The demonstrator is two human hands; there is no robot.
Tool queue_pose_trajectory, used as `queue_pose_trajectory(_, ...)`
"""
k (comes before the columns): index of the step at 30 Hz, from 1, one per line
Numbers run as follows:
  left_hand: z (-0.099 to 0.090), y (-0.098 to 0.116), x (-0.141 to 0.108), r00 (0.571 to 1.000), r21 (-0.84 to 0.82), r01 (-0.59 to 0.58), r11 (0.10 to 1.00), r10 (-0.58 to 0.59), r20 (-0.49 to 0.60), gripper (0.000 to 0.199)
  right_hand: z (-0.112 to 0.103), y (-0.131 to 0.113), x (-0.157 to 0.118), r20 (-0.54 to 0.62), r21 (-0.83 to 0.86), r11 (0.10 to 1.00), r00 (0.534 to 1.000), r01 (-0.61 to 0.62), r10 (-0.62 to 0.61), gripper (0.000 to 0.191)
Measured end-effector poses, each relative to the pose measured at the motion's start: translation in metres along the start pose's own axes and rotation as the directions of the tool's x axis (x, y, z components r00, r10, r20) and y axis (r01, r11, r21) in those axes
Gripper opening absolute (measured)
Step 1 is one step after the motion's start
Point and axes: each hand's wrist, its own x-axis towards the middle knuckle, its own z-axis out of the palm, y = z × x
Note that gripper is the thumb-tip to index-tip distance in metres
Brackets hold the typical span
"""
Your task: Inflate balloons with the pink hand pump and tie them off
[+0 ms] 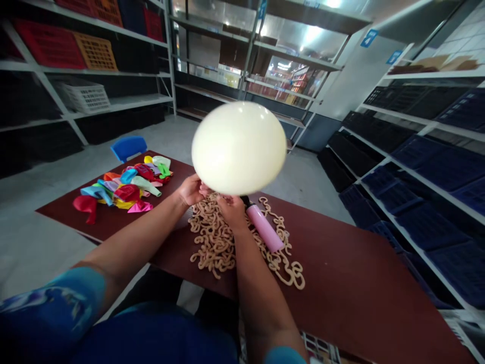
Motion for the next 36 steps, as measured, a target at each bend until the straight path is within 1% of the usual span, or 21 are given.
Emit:
queue_pose_trajectory(2, -0.008, 0.008, -0.003, 0.997, -0.128, -0.075, 0.989, 0.077, 0.008, 0.018, -0.004, 0.006, 0.001, -0.030, -0.262, 0.958, 0.992, 0.114, -0.126, 0.023)
queue_pose_trajectory(4, -0.018, 0.010, -0.006, 0.992, -0.208, -0.126, 0.970, 0.129, 0.001, 0.012, -0.008, 0.011, 0.003, 0.022, -0.480, 0.849, 0.971, 0.220, -0.239, 0.020)
queue_pose_trajectory(5, -0.024, 0.009, -0.008, 0.990, -0.229, -0.141, 0.963, 0.143, -0.010, 0.011, -0.011, 0.013, 0.004, 0.067, -0.558, 0.789, 0.961, 0.258, -0.267, 0.018)
queue_pose_trajectory(7, -0.035, 0.004, -0.008, 0.989, -0.247, -0.150, 0.957, 0.144, -0.043, 0.011, -0.015, 0.016, 0.004, 0.183, -0.655, 0.688, 0.949, 0.313, -0.258, 0.015)
queue_pose_trajectory(8, -0.040, 0.002, -0.008, 0.988, -0.250, -0.151, 0.956, 0.141, -0.061, 0.011, -0.016, 0.016, 0.005, 0.231, -0.674, 0.661, 0.945, 0.328, -0.234, 0.014)
queue_pose_trajectory(9, -0.044, 0.000, -0.008, 0.987, -0.251, -0.154, 0.956, 0.139, -0.077, 0.012, -0.017, 0.016, 0.005, 0.257, -0.676, 0.658, 0.943, 0.333, -0.213, 0.014)
queue_pose_trajectory(10, -0.047, -0.001, -0.007, 0.986, -0.253, -0.159, 0.954, 0.140, -0.089, 0.012, -0.018, 0.015, 0.005, 0.255, -0.657, 0.681, 0.946, 0.323, -0.203, 0.015)
queue_pose_trajectory(11, -0.049, -0.001, -0.006, 0.985, -0.255, -0.164, 0.953, 0.143, -0.098, 0.011, -0.018, 0.013, 0.005, 0.224, -0.616, 0.730, 0.954, 0.298, -0.200, 0.016)
queue_pose_trajectory(13, -0.049, 0.000, -0.006, 0.983, -0.248, -0.169, 0.954, 0.147, -0.107, 0.011, -0.017, 0.008, 0.004, 0.083, -0.458, 0.865, 0.979, 0.205, -0.188, 0.020)
queue_pose_trajectory(15, -0.045, 0.000, -0.006, 0.985, -0.229, -0.159, 0.960, 0.138, -0.106, 0.011, -0.017, 0.003, 0.004, -0.095, -0.211, 0.974, 0.991, 0.077, -0.099, 0.025)
queue_pose_trajectory(16, -0.043, 0.000, -0.006, 0.987, -0.217, -0.146, 0.965, 0.127, -0.101, 0.011, -0.016, 0.001, 0.005, -0.162, -0.077, 0.997, 0.986, 0.017, -0.030, 0.028)
queue_pose_trajectory(18, -0.039, -0.002, -0.007, 0.992, -0.192, -0.108, 0.975, 0.094, -0.084, 0.011, -0.016, -0.001, 0.006, -0.225, 0.152, 0.986, 0.969, -0.064, 0.098, 0.032)
queue_pose_trajectory(19, -0.038, -0.004, -0.007, 0.994, -0.176, -0.087, 0.980, 0.075, -0.074, 0.011, -0.016, -0.002, 0.007, -0.235, 0.234, 0.969, 0.962, -0.083, 0.139, 0.033)
queue_pose_trajectory(21, -0.034, -0.008, -0.006, 0.997, -0.129, -0.048, 0.990, 0.040, -0.065, 0.012, -0.017, 0.000, 0.009, -0.245, 0.334, 0.940, 0.956, -0.074, 0.163, 0.032)
queue_pose_trajectory(23, -0.031, -0.014, -0.006, 0.997, -0.064, -0.021, 0.998, 0.017, -0.074, 0.013, -0.016, 0.001, 0.010, -0.255, 0.373, 0.927, 0.958, -0.031, 0.135, 0.030)
queue_pose_trajectory(25, -0.027, -0.019, -0.005, 0.996, -0.003, 0.006, 1.000, -0.006, -0.093, 0.014, -0.015, 0.002, 0.010, -0.289, 0.341, 0.940, 0.954, 0.030, 0.074, 0.028)
queue_pose_trajectory(28, -0.022, -0.023, -0.005, 0.993, 0.041, 0.063, 0.997, -0.058, -0.099, 0.017, -0.015, -0.003, 0.008, -0.395, 0.144, 0.979, 0.915, 0.147, -0.079, 0.024)
queue_pose_trajectory(30, -0.019, -0.025, -0.005, 0.992, 0.034, 0.099, 0.995, -0.096, -0.088, 0.018, -0.015, -0.009, 0.007, -0.431, 0.050, 0.981, 0.891, 0.185, -0.146, 0.024)
queue_pose_trajectory(31, -0.018, -0.025, -0.005, 0.991, 0.028, 0.111, 0.993, -0.109, -0.084, 0.017, -0.016, -0.012, 0.006, -0.432, 0.050, 0.981, 0.890, 0.188, -0.149, 0.026)
queue_pose_trajectory(33, -0.017, -0.025, -0.005, 0.988, 0.013, 0.129, 0.992, -0.127, -0.087, 0.016, -0.018, -0.020, 0.006, -0.442, 0.117, 0.973, 0.887, 0.201, -0.130, 0.029)
queue_pose_trajectory(36, -0.018, -0.024, -0.005, 0.988, -0.012, 0.132, 0.991, -0.132, -0.075, 0.016, -0.020, -0.034, 0.008, -0.463, 0.203, 0.941, 0.873, 0.272, -0.152, 0.024)
